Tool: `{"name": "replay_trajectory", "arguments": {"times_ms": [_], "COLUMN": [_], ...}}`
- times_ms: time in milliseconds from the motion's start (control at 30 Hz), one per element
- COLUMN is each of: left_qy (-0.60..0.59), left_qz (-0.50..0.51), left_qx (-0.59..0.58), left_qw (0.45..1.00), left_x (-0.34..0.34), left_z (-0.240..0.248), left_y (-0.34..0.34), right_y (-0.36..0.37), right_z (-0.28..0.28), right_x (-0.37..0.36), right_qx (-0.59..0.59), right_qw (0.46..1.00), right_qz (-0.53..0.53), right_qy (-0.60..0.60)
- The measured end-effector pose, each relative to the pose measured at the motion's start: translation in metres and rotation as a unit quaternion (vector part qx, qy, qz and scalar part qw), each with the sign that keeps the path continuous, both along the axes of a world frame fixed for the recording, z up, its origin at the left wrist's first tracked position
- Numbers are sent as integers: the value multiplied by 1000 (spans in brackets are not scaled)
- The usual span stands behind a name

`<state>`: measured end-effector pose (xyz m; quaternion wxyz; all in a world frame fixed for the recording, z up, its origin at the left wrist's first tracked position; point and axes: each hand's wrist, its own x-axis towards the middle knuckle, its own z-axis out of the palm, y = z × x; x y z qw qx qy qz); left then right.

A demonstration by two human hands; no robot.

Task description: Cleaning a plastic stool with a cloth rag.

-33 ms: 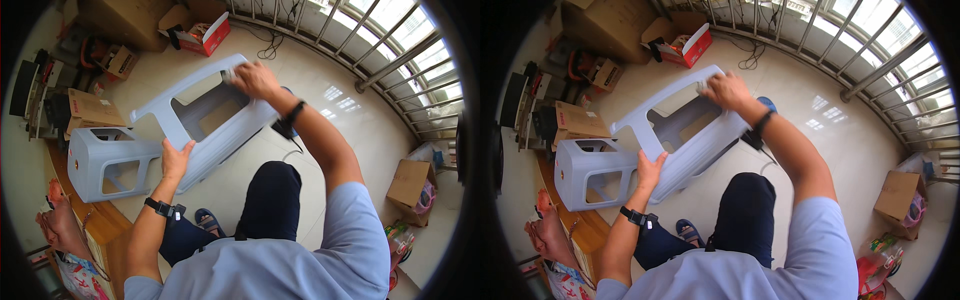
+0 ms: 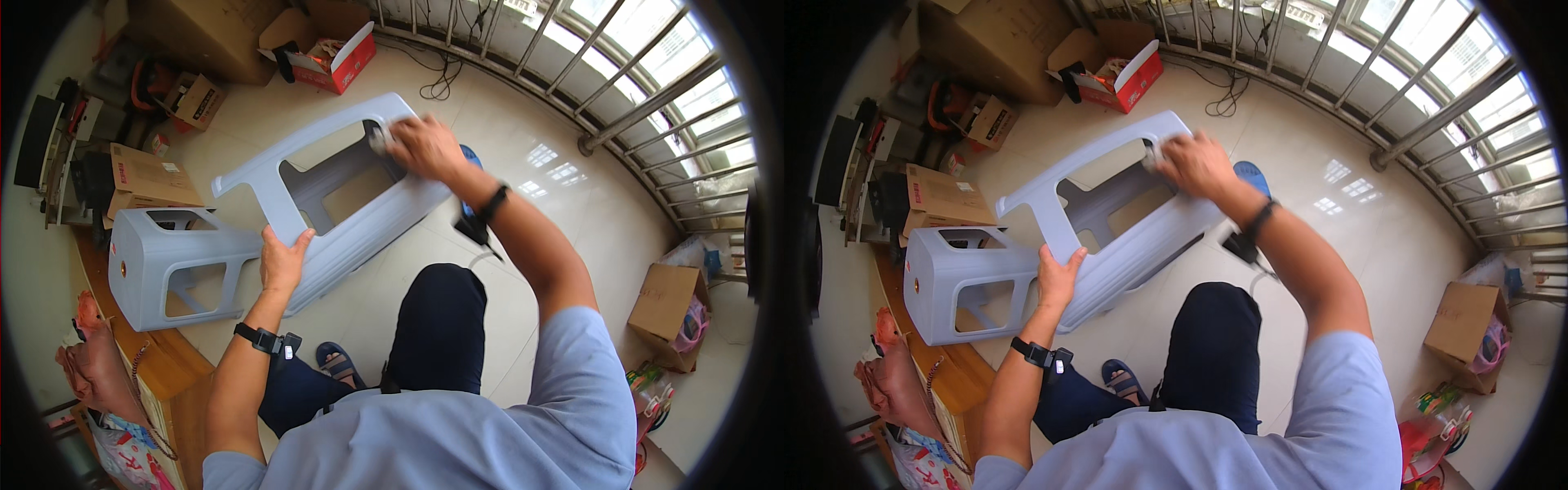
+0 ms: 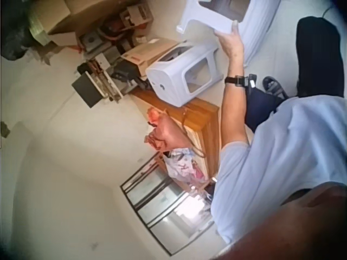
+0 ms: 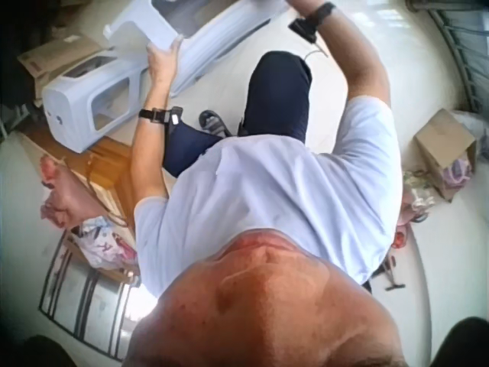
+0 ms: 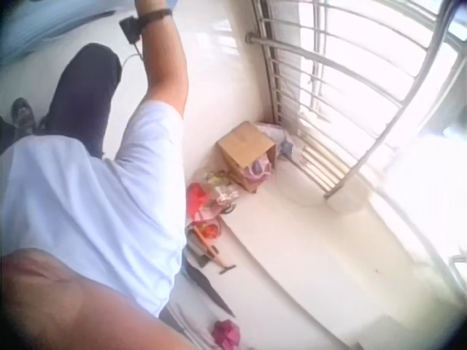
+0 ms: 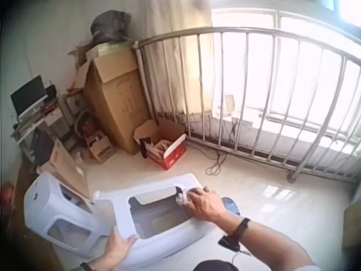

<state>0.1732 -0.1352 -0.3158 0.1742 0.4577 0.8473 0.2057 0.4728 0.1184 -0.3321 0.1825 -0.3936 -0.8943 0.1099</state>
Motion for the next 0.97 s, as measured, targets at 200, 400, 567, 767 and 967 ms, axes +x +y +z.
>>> {"name": "replay_trajectory", "arguments": {"times_ms": [200, 400, 567, 767, 967], "left_qy": [33, 141, 142, 137, 146], "left_qz": [-5, 3, 10, 14, -3], "left_qx": [-67, -114, -76, -76, -72], "left_qw": [997, 983, 987, 988, 987], "left_x": [2, 7, 13, -9, -9], "left_z": [24, 4, 2, 15, 6], "left_y": [23, 36, 57, 55, 54], "right_y": [-92, 20, 57, -94, -58], "right_z": [-1, -9, -14, -15, -21], "right_x": [61, -2, -7, 64, 64], "right_qx": [54, 56, 72, 40, -12], "right_qw": [998, 997, 992, 991, 994], "right_qz": [-1, -31, -90, 38, 43], "right_qy": [41, 40, 58, 123, 95]}}
